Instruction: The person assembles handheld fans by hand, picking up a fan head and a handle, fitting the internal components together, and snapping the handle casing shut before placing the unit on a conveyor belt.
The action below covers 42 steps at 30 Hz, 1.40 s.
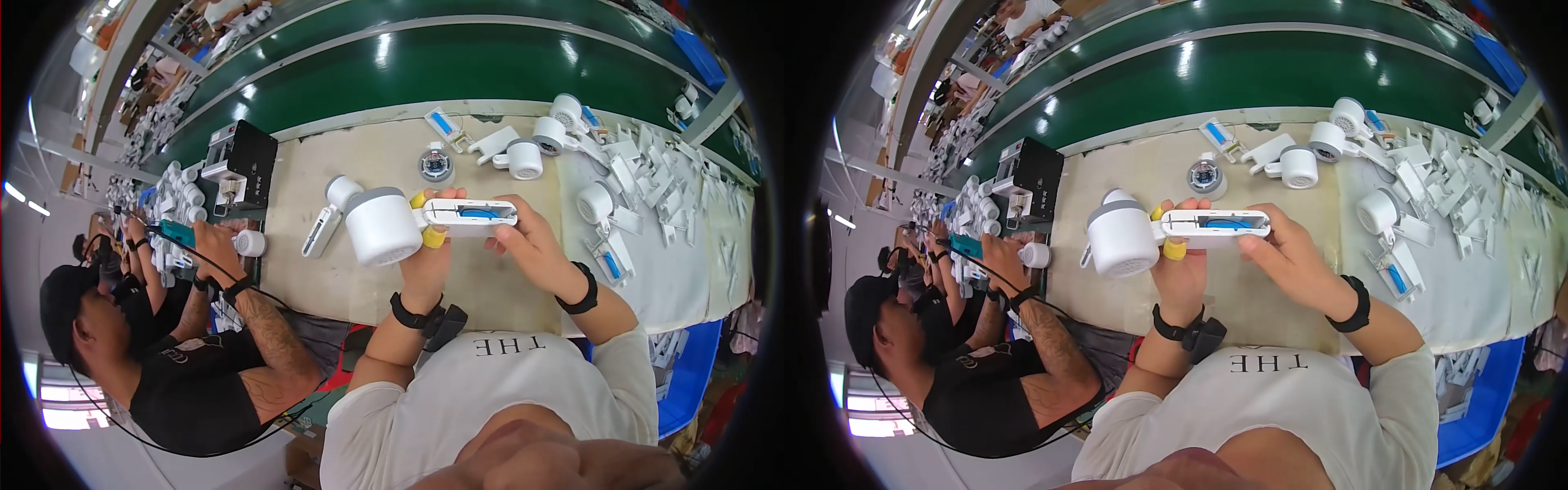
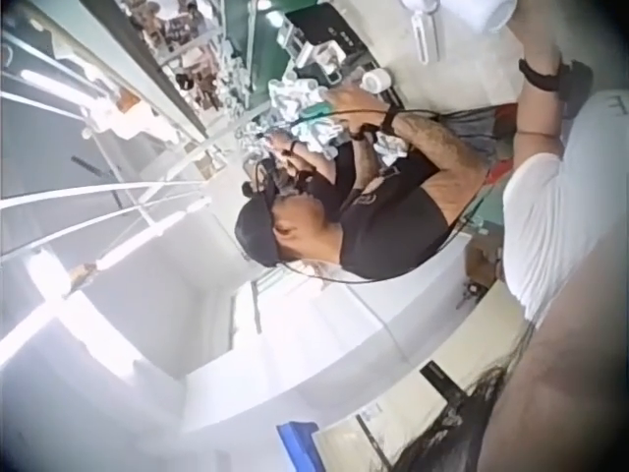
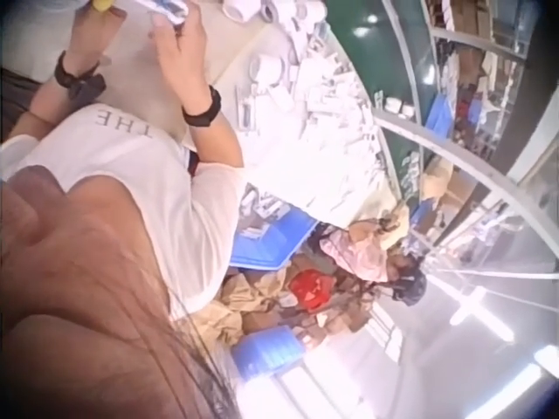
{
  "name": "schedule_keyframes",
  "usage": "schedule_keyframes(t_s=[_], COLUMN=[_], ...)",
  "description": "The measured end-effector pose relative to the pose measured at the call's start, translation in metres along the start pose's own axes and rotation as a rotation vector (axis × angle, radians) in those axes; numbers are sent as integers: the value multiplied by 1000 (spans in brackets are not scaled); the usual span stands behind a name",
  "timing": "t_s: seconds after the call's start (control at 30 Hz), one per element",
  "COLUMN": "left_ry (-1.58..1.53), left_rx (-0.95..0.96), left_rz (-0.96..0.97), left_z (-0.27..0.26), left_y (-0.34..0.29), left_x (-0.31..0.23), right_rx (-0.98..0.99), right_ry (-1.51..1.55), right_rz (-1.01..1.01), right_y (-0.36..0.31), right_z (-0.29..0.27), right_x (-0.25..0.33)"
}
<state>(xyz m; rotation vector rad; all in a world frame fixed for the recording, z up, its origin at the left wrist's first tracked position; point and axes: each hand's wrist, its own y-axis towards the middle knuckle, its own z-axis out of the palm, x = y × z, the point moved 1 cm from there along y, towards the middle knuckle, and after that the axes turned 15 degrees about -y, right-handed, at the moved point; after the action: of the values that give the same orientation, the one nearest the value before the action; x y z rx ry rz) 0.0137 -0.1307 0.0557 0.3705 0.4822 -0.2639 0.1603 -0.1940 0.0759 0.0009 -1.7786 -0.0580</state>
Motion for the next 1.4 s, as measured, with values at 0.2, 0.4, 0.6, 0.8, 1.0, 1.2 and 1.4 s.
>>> schedule_keyframes(t_s=[0.2, 0.4, 0.6, 0.8, 1.0, 1.2, 1.4], left_ry=[-59, -101, -147, -164, 553, 1863, 1567], left_rx=[-37, -10, -221, -212, -203, -421, -12], left_rz=[6, 2, -41, -63, -142, -341, 179], left_z=[9, 15, -6, -21, -73, -90, -77], left_y=[3, 8, 20, 14, 17, 15, 19], left_x=[3, 4, 16, 7, -51, -87, -73], right_rx=[-132, -329, -180, -77, 231, 41, 19], right_ry=[-219, -646, -353, -607, -995, -1415, -678], right_rz=[-144, -552, -175, -256, -380, -830, -322], right_y=[-3, -3, 12, 16, 68, 141, 152], right_z=[0, -17, -3, 2, -6, 8, -11], right_x=[1, 5, -3, -16, -28, -50, -23])
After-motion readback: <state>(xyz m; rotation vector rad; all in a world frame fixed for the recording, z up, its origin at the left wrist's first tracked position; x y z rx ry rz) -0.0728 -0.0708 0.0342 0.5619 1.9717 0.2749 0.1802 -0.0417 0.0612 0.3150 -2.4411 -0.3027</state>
